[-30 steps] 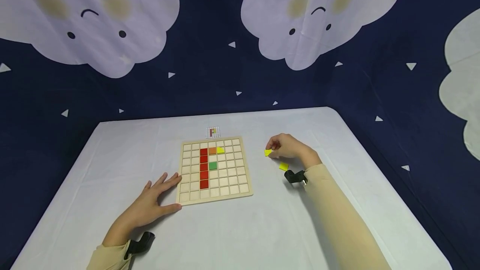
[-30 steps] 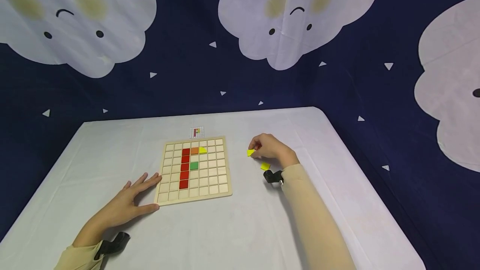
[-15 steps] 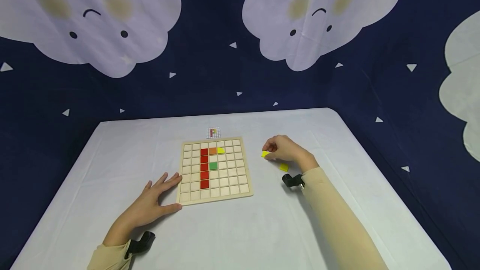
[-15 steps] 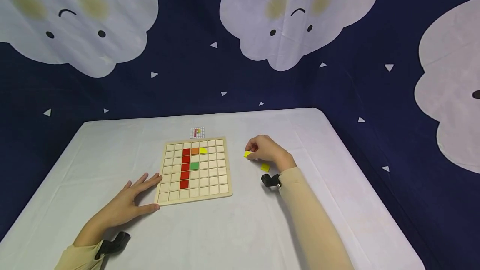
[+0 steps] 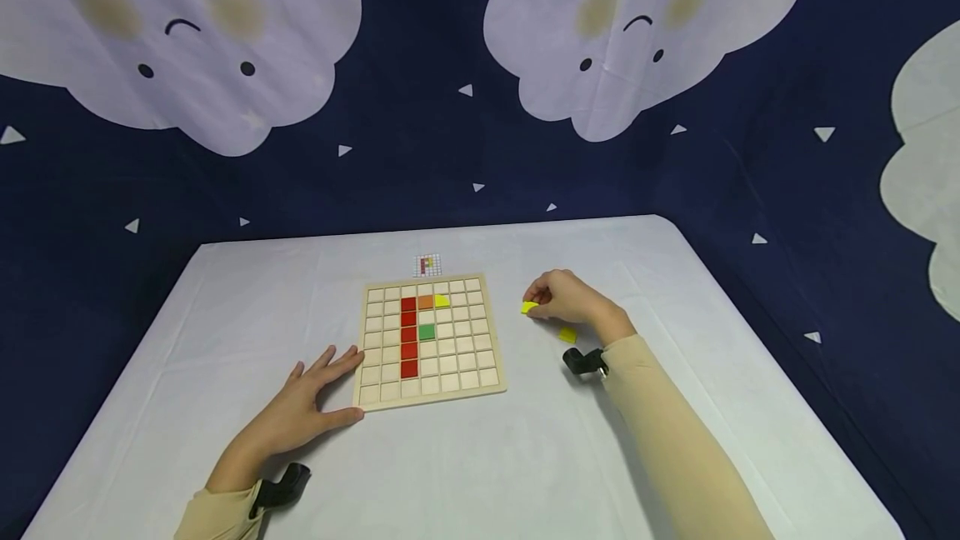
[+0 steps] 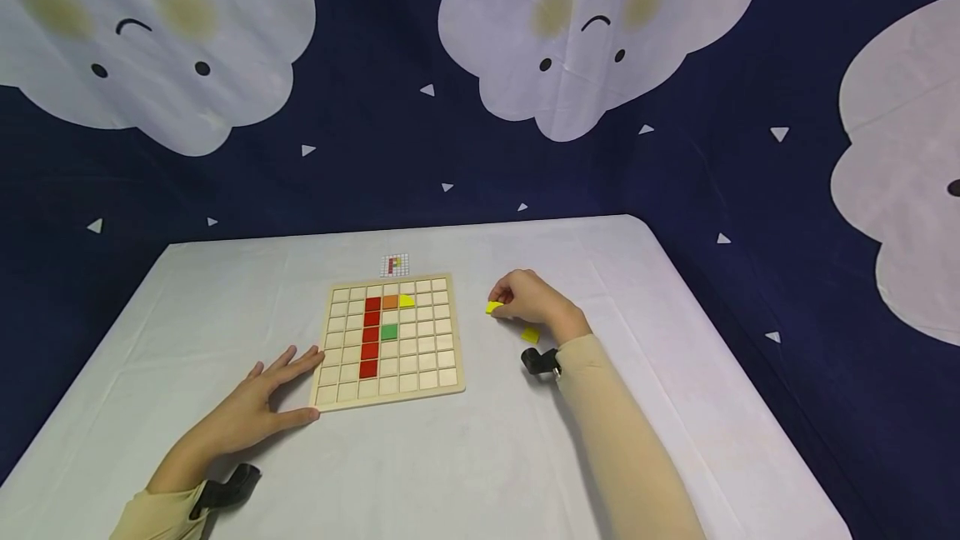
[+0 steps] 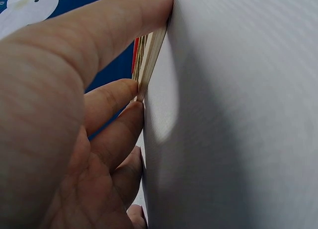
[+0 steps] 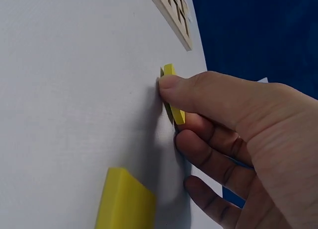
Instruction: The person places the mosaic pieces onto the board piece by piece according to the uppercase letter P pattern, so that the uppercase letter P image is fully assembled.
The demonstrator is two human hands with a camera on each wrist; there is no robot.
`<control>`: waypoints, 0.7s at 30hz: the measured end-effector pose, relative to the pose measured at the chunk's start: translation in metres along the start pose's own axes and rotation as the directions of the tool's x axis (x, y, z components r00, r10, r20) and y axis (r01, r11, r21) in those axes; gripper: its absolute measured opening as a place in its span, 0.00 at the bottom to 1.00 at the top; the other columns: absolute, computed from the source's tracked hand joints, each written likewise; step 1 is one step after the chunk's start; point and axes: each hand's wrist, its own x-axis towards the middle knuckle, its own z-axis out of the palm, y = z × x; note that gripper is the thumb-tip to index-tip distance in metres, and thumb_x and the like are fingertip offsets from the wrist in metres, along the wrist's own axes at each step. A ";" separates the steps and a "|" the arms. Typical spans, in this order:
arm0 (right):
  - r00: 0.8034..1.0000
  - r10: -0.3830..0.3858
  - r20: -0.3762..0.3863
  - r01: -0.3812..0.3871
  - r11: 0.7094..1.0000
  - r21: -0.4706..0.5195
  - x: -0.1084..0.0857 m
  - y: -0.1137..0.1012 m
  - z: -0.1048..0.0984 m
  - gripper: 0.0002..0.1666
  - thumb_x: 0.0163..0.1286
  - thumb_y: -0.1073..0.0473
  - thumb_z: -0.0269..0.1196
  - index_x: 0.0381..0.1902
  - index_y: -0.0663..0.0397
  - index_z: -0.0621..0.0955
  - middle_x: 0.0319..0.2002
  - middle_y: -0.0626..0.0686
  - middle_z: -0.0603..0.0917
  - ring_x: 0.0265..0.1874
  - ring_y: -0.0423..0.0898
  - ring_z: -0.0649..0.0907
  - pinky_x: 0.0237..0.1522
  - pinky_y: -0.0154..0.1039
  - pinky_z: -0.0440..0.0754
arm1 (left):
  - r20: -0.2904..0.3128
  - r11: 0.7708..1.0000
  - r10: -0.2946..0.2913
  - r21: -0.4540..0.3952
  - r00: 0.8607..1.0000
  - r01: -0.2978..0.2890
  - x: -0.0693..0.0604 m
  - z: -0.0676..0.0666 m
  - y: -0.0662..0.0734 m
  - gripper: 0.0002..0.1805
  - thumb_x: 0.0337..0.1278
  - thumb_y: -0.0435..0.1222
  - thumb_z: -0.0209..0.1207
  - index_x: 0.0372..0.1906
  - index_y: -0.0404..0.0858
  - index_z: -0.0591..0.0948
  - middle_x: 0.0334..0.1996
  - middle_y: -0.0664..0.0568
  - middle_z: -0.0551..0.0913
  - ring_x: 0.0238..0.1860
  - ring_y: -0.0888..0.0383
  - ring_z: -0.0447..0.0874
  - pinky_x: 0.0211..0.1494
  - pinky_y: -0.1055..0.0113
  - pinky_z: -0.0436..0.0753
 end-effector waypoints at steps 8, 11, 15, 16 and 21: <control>0.999 -0.036 -0.017 0.035 0.999 -0.011 0.003 -0.010 -0.001 0.12 0.67 0.60 0.77 0.47 0.57 0.91 0.43 0.51 0.92 0.40 0.43 0.86 0.50 0.39 0.87 | -0.002 1.000 0.002 -0.006 1.000 -0.002 0.000 0.000 0.000 0.49 0.52 0.53 0.79 0.79 0.45 0.74 0.82 0.41 0.69 0.85 0.27 0.50 0.81 0.20 0.41; 0.999 -0.049 -0.016 0.049 0.999 -0.002 0.004 -0.019 -0.002 0.12 0.67 0.60 0.77 0.47 0.57 0.91 0.43 0.51 0.92 0.41 0.44 0.87 0.51 0.40 0.87 | -0.002 1.000 0.005 -0.007 1.000 -0.005 -0.001 0.000 0.000 0.49 0.52 0.53 0.79 0.79 0.44 0.74 0.82 0.40 0.68 0.85 0.26 0.50 0.81 0.19 0.41; 0.997 -0.075 -0.008 0.076 0.997 0.008 0.005 -0.033 -0.001 0.12 0.67 0.60 0.76 0.47 0.56 0.91 0.44 0.51 0.92 0.42 0.43 0.87 0.51 0.40 0.87 | -0.004 1.000 0.008 -0.004 1.000 -0.008 0.000 0.000 -0.001 0.49 0.52 0.53 0.79 0.79 0.44 0.74 0.82 0.40 0.68 0.85 0.26 0.50 0.80 0.19 0.41; 0.996 -0.084 -0.005 0.084 0.996 0.008 0.006 -0.036 -0.001 0.12 0.67 0.60 0.76 0.47 0.56 0.91 0.44 0.50 0.92 0.42 0.43 0.87 0.51 0.39 0.87 | -0.004 1.000 0.009 -0.003 1.000 -0.009 0.000 0.000 -0.001 0.49 0.52 0.52 0.79 0.79 0.44 0.74 0.81 0.40 0.69 0.85 0.26 0.50 0.80 0.19 0.41; 0.994 -0.110 0.006 0.110 0.994 0.013 0.010 -0.048 0.003 0.12 0.66 0.60 0.76 0.47 0.56 0.91 0.45 0.50 0.92 0.43 0.43 0.87 0.51 0.38 0.87 | -0.002 1.000 0.008 -0.005 1.000 -0.008 0.000 0.000 -0.001 0.49 0.52 0.52 0.79 0.79 0.45 0.74 0.82 0.41 0.68 0.85 0.26 0.50 0.81 0.19 0.41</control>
